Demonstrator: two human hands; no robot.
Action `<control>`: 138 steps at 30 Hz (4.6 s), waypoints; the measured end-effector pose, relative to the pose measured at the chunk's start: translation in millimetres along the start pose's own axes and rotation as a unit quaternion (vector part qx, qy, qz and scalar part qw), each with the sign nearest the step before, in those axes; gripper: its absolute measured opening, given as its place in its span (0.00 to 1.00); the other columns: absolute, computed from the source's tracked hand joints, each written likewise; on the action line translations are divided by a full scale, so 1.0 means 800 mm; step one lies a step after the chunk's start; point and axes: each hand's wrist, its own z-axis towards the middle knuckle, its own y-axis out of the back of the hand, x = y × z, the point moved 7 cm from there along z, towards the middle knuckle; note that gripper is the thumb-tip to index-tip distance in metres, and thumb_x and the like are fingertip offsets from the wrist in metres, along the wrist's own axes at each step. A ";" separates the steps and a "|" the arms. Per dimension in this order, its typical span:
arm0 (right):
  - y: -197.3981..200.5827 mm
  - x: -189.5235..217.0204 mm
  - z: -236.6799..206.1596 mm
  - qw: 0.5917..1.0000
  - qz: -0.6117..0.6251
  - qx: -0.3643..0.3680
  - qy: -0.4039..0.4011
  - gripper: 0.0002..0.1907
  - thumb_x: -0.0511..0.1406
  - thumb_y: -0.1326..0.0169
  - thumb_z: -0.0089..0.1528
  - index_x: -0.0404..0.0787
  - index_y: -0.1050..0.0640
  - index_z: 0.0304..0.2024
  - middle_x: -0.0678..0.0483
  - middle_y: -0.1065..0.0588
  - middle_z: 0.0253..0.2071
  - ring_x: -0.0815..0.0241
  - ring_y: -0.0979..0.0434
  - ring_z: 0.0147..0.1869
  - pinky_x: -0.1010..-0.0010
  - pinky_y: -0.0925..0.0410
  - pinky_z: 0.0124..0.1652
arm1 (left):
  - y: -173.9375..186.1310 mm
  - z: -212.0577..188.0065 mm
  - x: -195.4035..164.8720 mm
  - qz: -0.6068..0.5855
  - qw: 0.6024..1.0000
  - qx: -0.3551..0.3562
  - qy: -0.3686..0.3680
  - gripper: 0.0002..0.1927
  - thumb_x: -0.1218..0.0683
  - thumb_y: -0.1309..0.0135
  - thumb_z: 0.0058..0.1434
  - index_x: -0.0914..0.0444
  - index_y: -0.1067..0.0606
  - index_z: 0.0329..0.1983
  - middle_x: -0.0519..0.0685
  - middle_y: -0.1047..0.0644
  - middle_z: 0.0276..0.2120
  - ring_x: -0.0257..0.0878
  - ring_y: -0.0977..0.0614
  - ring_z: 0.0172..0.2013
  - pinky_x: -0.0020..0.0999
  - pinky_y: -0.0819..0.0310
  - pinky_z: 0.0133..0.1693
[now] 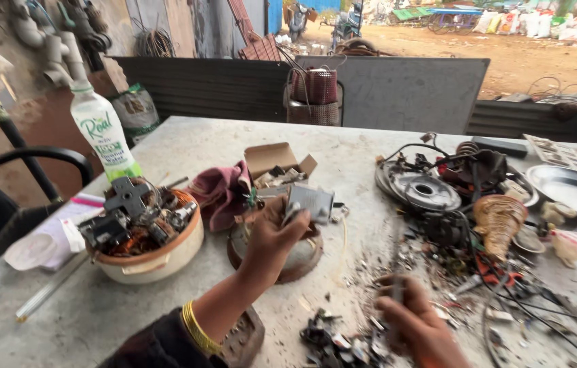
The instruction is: The person uses pliers to strip and trim wires attached to a small gray electrical component. They repeatedly adjust the component and cut excess wire, placing trimmed pieces on the table.
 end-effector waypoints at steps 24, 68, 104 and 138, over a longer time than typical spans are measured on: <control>0.010 -0.100 0.015 0.981 -0.109 0.132 -0.090 0.46 0.37 0.34 0.53 0.45 0.38 0.71 0.47 0.27 0.57 0.57 0.27 0.60 0.62 0.33 0.57 | -0.039 -0.056 0.014 0.083 0.984 0.075 0.140 0.16 0.62 0.45 0.63 0.64 0.39 0.47 0.49 0.25 0.28 0.30 0.24 0.21 0.25 0.27 0.19; -0.064 0.096 -0.067 0.633 -0.627 -0.105 0.442 0.39 0.37 0.47 0.61 0.38 0.43 0.73 0.39 0.22 0.47 0.45 0.18 0.42 0.54 0.25 0.41 | -0.063 -0.085 0.014 0.059 0.985 0.105 0.122 0.10 0.61 0.41 0.67 0.65 0.30 0.46 0.54 0.18 0.31 0.31 0.20 0.27 0.24 0.30 0.24; 0.000 -0.003 -0.023 0.982 -0.171 0.016 0.083 0.40 0.28 0.38 0.54 0.37 0.33 0.69 0.47 0.37 0.70 0.57 0.28 0.68 0.64 0.35 0.63 | -0.042 -0.060 0.011 0.089 0.987 0.056 0.124 0.09 0.59 0.41 0.61 0.63 0.30 0.39 0.45 0.24 0.30 0.27 0.21 0.28 0.24 0.22 0.27; -0.018 -0.034 -0.045 0.964 0.101 0.196 -0.147 0.31 0.35 0.40 0.61 0.39 0.32 0.66 0.52 0.29 0.44 0.61 0.32 0.44 0.73 0.40 0.37 | -0.049 -0.069 0.049 -0.136 0.939 0.103 0.298 0.15 0.49 0.44 0.68 0.66 0.26 0.47 0.48 0.22 0.29 0.35 0.20 0.25 0.29 0.24 0.25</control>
